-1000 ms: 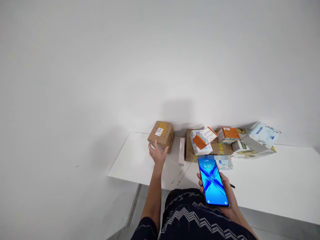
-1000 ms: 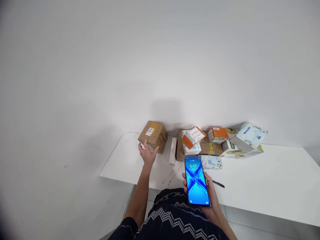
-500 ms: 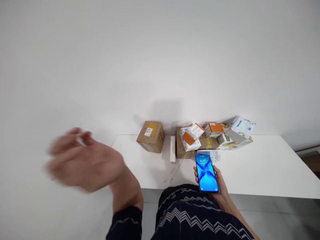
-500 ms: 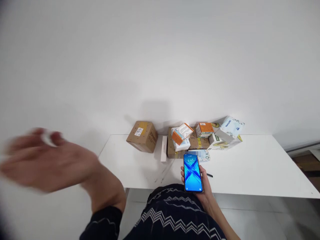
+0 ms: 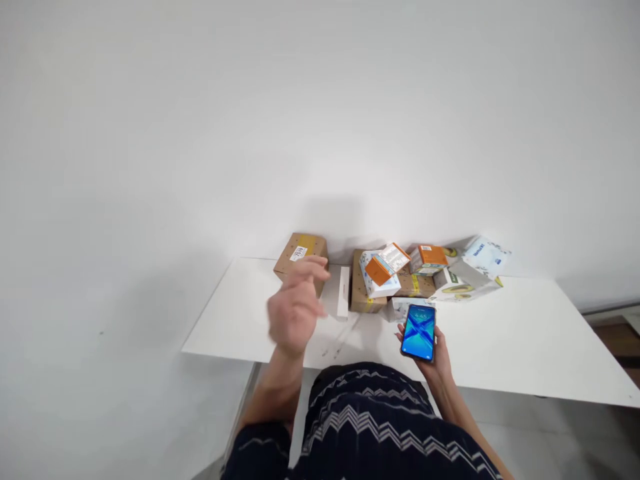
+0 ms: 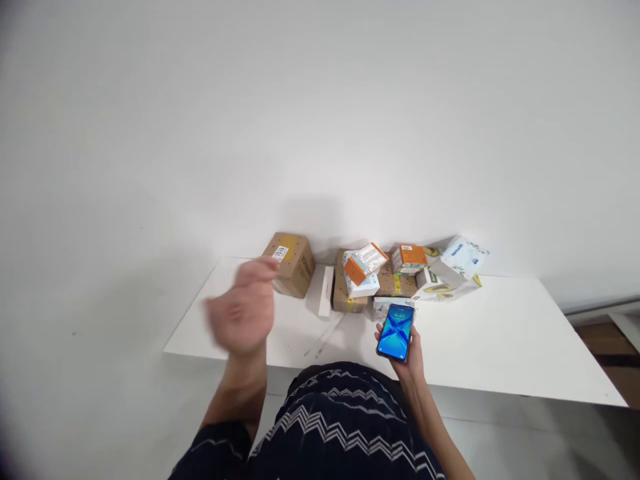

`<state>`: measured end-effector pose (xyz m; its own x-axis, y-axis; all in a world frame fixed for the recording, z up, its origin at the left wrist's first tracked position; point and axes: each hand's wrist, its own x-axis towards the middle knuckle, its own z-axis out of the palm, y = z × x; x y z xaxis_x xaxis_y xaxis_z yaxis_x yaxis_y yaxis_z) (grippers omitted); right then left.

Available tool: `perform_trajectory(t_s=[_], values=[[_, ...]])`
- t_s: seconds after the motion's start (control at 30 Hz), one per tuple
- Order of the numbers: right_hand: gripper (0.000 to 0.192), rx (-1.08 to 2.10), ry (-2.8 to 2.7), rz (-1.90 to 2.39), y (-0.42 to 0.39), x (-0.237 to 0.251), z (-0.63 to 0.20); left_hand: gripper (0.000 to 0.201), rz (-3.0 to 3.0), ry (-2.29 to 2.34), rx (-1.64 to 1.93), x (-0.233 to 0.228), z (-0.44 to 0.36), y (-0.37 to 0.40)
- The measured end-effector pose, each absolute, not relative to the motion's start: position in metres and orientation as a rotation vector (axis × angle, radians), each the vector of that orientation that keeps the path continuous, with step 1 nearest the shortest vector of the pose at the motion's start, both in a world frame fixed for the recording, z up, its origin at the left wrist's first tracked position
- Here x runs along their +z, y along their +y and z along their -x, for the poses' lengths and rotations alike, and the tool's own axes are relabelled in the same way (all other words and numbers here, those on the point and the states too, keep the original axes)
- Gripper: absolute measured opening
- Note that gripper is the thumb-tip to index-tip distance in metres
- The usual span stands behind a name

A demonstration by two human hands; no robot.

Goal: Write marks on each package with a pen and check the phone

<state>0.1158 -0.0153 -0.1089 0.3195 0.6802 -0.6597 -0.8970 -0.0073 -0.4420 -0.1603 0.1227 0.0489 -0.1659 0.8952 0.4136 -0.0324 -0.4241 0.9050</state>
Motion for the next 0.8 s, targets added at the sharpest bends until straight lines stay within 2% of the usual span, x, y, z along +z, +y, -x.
perform_trajectory(t_s=[0.1,0.17,0.23,0.27,0.37,0.5,0.63,0.8], values=[[0.028,1.151,0.360,0.993,-0.005,-0.128,-0.128,0.047,-1.372,1.092,1.432,-0.006,0.129,0.141],[0.021,1.080,0.391,1.004,0.004,-0.137,-0.136,0.044,-1.284,1.379,1.064,-0.049,0.119,0.144],[0.014,1.039,0.397,0.995,0.014,-0.145,-0.140,0.033,-1.262,1.463,0.938,-0.090,0.116,0.138],[0.012,1.030,0.402,0.995,0.019,-0.147,-0.141,0.034,-1.259,1.494,0.904,-0.108,0.116,0.133],[0.007,1.029,0.441,1.044,0.030,-0.154,-0.140,0.059,-1.269,1.545,0.824,-0.145,0.117,0.119],[0.008,1.078,0.454,1.180,0.035,-0.156,-0.137,0.071,-1.290,1.550,0.740,-0.167,0.115,0.114],[0.006,1.114,0.365,1.369,0.028,-0.152,-0.144,0.069,-1.306,1.512,0.726,-0.177,0.111,0.120],[0.020,1.146,0.189,1.587,0.015,-0.147,-0.150,0.062,-1.290,1.485,0.780,-0.181,0.108,0.124]])
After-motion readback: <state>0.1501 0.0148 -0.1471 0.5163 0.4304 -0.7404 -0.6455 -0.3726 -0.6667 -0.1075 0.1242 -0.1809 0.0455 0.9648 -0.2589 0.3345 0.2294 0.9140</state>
